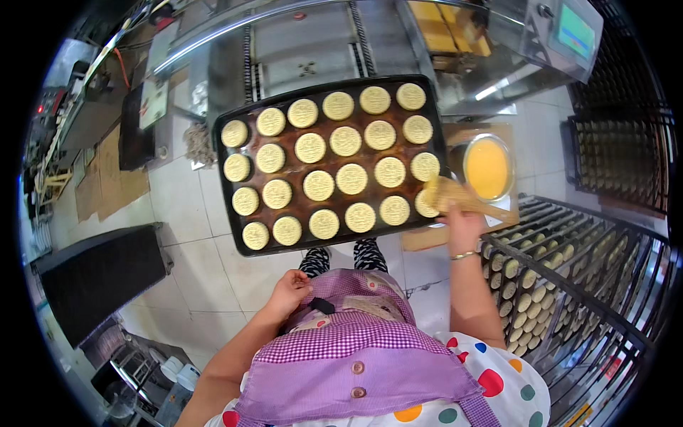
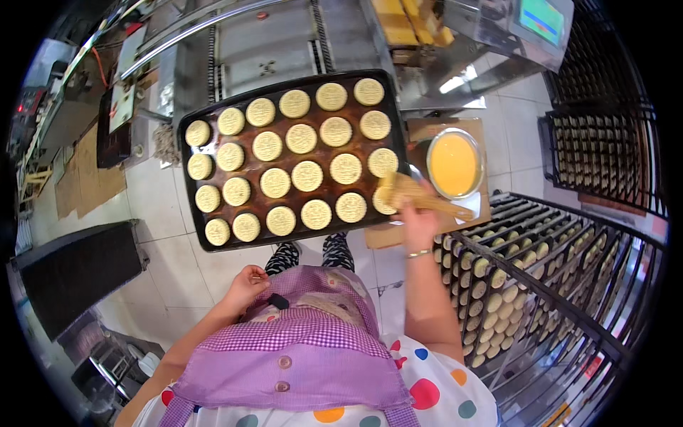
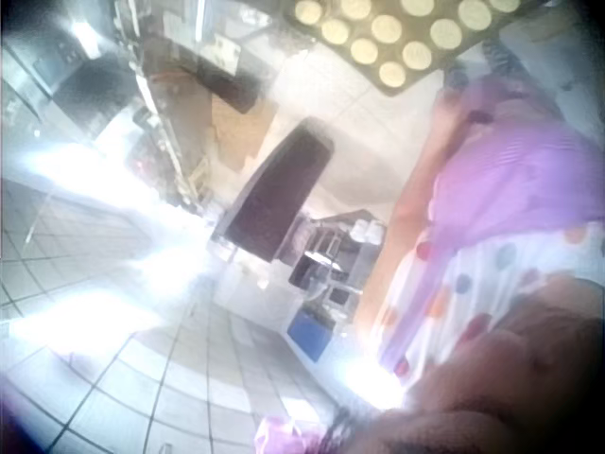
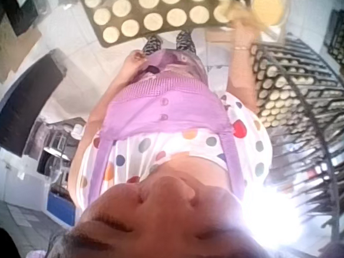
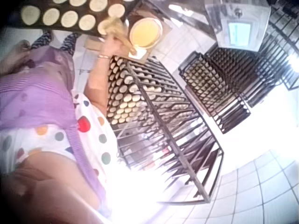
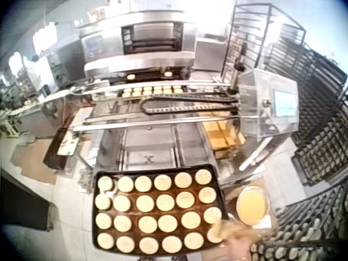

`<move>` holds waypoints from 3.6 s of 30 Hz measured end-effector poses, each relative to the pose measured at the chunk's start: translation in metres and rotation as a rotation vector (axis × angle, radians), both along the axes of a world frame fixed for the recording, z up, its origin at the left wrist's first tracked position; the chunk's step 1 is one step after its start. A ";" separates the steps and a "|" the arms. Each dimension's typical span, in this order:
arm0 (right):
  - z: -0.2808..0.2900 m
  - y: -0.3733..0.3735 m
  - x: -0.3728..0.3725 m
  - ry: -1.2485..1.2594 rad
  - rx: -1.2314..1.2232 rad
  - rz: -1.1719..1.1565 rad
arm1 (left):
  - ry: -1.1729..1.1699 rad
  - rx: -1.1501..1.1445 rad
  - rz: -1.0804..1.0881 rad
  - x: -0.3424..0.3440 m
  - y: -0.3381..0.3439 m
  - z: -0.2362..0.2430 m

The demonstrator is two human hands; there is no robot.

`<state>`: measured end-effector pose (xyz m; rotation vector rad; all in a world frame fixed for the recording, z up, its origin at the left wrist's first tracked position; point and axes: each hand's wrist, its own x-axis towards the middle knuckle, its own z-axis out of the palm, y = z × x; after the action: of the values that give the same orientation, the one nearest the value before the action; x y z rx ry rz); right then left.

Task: The person brushes a liquid onto rows of circular pastries on a tray using a brush, then lifts the tray and slides it into a tall metal rack. The person also picks up a dark tray from the floor and slides it into an industrial oven.

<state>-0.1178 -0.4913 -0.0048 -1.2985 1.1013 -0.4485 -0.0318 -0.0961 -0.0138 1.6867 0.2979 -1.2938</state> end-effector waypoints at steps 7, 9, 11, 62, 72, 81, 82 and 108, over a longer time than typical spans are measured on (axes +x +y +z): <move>-0.040 0.177 0.127 -0.037 -0.226 0.367 | -0.034 -0.049 0.052 0.010 0.063 -0.007; -0.046 0.178 0.134 0.116 -0.359 0.372 | -0.048 -0.031 0.062 0.015 0.082 -0.005; -0.056 0.135 0.119 0.261 -0.390 0.342 | -0.042 -0.025 0.108 0.018 0.098 -0.003; -0.016 0.183 0.041 0.225 -0.516 0.471 | -0.066 -0.040 0.069 0.051 0.117 0.004; -0.034 -0.004 -0.028 0.221 -0.480 0.062 | -0.060 -0.047 0.133 0.038 0.124 -0.006; 0.001 0.264 0.140 0.074 -0.562 1.033 | -0.060 -0.001 0.358 0.039 0.161 -0.004; 0.012 0.291 0.160 -0.028 -0.627 1.186 | -0.071 -0.013 0.395 0.038 0.167 -0.005; 0.013 0.310 0.330 0.437 -0.946 1.658 | -0.065 0.102 0.669 0.029 0.214 -0.025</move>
<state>0.2120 -0.1816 0.0079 -2.6843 -0.2589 0.7076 -0.0029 0.1184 -0.0383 1.5147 0.8208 -0.7316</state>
